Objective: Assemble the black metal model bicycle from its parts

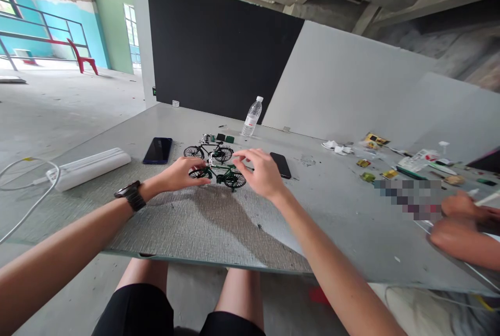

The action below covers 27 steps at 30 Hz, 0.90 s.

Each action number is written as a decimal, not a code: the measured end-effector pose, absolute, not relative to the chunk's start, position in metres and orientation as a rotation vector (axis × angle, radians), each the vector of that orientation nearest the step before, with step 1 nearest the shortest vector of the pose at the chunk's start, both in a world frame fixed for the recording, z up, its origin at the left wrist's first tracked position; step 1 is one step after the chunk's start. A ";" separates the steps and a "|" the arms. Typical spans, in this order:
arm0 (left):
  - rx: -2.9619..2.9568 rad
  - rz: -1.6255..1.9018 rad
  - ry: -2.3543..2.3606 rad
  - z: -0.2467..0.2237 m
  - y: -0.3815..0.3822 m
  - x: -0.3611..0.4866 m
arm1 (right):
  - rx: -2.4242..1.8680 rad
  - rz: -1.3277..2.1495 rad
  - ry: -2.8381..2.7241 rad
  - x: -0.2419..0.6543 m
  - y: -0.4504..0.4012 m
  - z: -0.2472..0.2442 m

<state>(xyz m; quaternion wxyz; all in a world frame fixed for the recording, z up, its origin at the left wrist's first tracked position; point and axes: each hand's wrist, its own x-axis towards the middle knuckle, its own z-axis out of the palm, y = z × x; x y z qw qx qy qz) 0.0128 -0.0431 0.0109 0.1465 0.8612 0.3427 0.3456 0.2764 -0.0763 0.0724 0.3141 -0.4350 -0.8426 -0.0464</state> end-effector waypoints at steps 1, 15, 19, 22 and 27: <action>2.515 0.987 0.991 0.009 -0.042 0.013 | -1.133 -0.129 -2.187 0.280 -0.070 0.077; 2.514 1.016 1.054 0.000 -0.040 0.017 | -1.617 -0.200 -2.242 0.296 0.108 0.075; 2.533 0.992 1.053 0.001 -0.042 0.016 | -1.675 -0.165 -2.302 0.297 0.145 0.061; 2.545 0.964 1.069 0.004 -0.044 0.015 | -1.650 -0.147 -2.370 0.294 0.164 0.049; 2.548 0.903 1.078 0.010 -0.042 0.009 | -1.622 -0.099 -2.446 0.283 0.177 0.029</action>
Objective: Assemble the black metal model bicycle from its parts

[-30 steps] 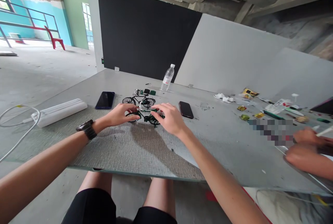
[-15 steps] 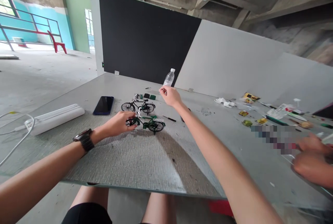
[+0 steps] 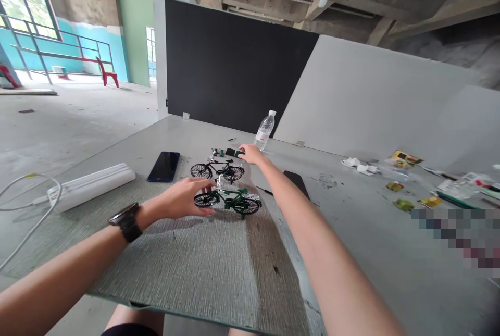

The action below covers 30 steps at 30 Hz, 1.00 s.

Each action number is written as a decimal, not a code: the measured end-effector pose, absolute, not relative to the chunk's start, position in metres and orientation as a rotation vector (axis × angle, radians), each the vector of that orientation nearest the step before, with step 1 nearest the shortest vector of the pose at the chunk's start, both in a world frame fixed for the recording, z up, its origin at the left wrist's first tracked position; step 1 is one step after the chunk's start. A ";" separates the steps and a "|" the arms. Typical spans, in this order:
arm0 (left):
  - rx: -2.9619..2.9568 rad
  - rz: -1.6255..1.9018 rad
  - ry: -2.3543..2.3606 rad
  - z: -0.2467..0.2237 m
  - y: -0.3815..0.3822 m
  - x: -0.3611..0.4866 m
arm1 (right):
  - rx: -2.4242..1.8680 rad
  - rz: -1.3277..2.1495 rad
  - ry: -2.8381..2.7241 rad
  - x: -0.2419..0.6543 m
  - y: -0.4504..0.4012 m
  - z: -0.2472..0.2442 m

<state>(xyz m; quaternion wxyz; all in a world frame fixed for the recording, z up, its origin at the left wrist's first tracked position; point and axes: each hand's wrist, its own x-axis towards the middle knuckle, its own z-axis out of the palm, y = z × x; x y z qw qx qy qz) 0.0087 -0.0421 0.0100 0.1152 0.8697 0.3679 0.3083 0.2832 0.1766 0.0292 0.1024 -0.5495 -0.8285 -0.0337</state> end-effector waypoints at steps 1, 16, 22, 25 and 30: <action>2.561 0.892 1.066 0.011 -0.041 0.007 | -1.631 -0.093 -2.437 0.282 0.177 0.026; 2.670 0.575 1.097 0.020 -0.039 0.002 | -1.108 -0.093 -2.041 0.314 0.044 0.043; 2.675 0.631 1.048 0.016 -0.037 0.002 | -1.077 -0.096 -1.958 0.314 -0.010 0.029; 2.692 0.626 1.042 0.014 -0.037 0.001 | -1.073 -0.074 -1.965 0.316 -0.014 0.025; 2.713 0.689 1.051 0.010 -0.037 0.006 | -1.090 -0.059 -1.931 0.320 -0.012 0.022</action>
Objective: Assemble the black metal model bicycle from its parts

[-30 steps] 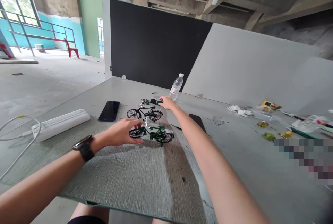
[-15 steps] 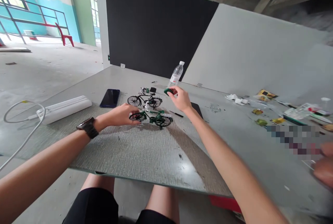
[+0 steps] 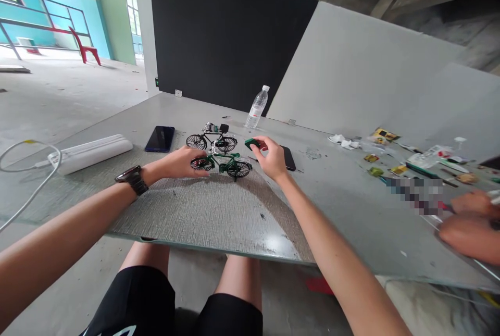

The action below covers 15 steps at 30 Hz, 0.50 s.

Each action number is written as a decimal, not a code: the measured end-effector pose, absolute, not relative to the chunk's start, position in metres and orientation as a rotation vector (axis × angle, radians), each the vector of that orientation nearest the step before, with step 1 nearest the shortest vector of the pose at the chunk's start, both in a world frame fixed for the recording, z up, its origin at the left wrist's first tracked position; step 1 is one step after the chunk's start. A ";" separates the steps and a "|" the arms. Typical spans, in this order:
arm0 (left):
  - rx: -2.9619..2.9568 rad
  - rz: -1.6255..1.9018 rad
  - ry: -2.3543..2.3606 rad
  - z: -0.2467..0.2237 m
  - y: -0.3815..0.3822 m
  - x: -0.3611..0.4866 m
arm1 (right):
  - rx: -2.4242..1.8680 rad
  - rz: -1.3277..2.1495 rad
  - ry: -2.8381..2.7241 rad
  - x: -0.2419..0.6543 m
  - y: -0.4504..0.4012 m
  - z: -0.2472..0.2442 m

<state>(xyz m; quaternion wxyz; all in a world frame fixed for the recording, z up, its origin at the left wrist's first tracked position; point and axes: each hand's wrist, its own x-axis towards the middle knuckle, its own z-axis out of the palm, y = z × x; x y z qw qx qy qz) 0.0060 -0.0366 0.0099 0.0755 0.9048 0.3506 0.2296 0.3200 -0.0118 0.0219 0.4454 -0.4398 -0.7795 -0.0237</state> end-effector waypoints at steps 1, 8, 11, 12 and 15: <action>2.712 0.704 1.055 0.008 -0.036 0.007 | -1.090 -0.058 -1.932 0.320 -0.012 0.022; 2.638 0.749 1.082 -0.001 -0.031 0.011 | -1.086 -0.035 -1.961 0.317 -0.015 0.022; 2.640 0.764 1.070 0.000 -0.031 0.010 | -1.094 -0.019 -1.960 0.315 -0.017 0.023; 2.648 0.767 1.065 0.000 -0.031 0.010 | -1.095 -0.015 -1.958 0.315 -0.017 0.024; 2.668 0.768 1.049 0.002 -0.030 0.008 | -1.084 -0.007 -1.954 0.314 -0.018 0.025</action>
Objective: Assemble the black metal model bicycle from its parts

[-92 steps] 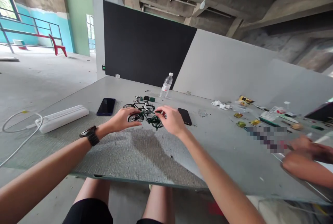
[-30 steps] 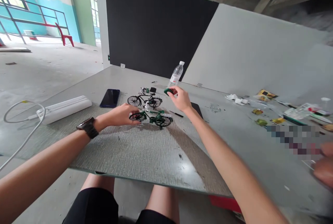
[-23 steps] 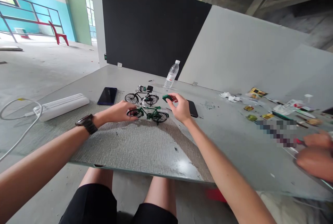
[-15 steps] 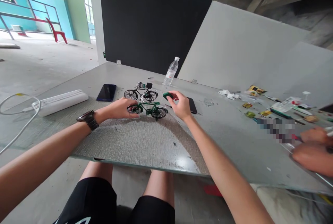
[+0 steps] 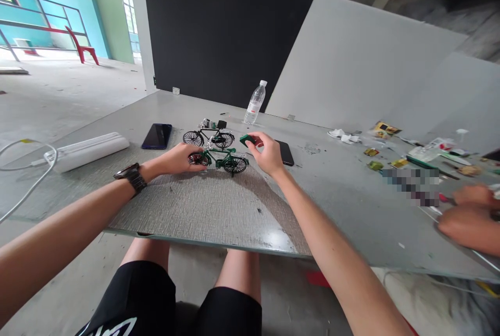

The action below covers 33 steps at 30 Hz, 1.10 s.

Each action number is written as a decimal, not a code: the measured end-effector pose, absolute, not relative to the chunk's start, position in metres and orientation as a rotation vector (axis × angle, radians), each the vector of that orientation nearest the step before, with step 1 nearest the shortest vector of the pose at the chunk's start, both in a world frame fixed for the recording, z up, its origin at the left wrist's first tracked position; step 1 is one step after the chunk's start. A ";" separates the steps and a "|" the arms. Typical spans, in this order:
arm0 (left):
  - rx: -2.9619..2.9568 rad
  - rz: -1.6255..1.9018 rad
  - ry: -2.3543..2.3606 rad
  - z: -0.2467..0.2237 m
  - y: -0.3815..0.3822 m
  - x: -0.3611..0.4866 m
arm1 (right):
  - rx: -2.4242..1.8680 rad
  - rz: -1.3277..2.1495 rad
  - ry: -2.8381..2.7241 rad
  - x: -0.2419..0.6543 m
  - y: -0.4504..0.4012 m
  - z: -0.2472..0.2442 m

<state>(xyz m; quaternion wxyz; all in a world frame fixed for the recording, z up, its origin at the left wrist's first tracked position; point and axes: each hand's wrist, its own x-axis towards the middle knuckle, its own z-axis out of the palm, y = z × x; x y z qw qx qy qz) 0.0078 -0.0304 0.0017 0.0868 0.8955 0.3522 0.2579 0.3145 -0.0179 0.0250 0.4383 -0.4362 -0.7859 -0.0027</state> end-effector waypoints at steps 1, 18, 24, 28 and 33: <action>2.669 0.761 1.046 0.002 -0.030 0.007 | -1.082 -0.004 -1.955 0.315 -0.018 0.025; 2.486 0.788 1.094 0.019 -0.036 -0.003 | -1.605 -0.293 -2.134 0.339 0.008 0.009; 2.347 0.843 1.098 0.022 -0.034 -0.007 | -1.642 -0.266 -2.167 0.347 0.011 0.005; 2.352 0.778 1.095 0.023 -0.032 -0.011 | -1.386 -0.339 -2.044 0.335 -0.005 0.020; 2.369 0.677 0.975 0.024 -0.029 -0.014 | -1.059 -0.400 -1.950 0.299 -0.035 0.040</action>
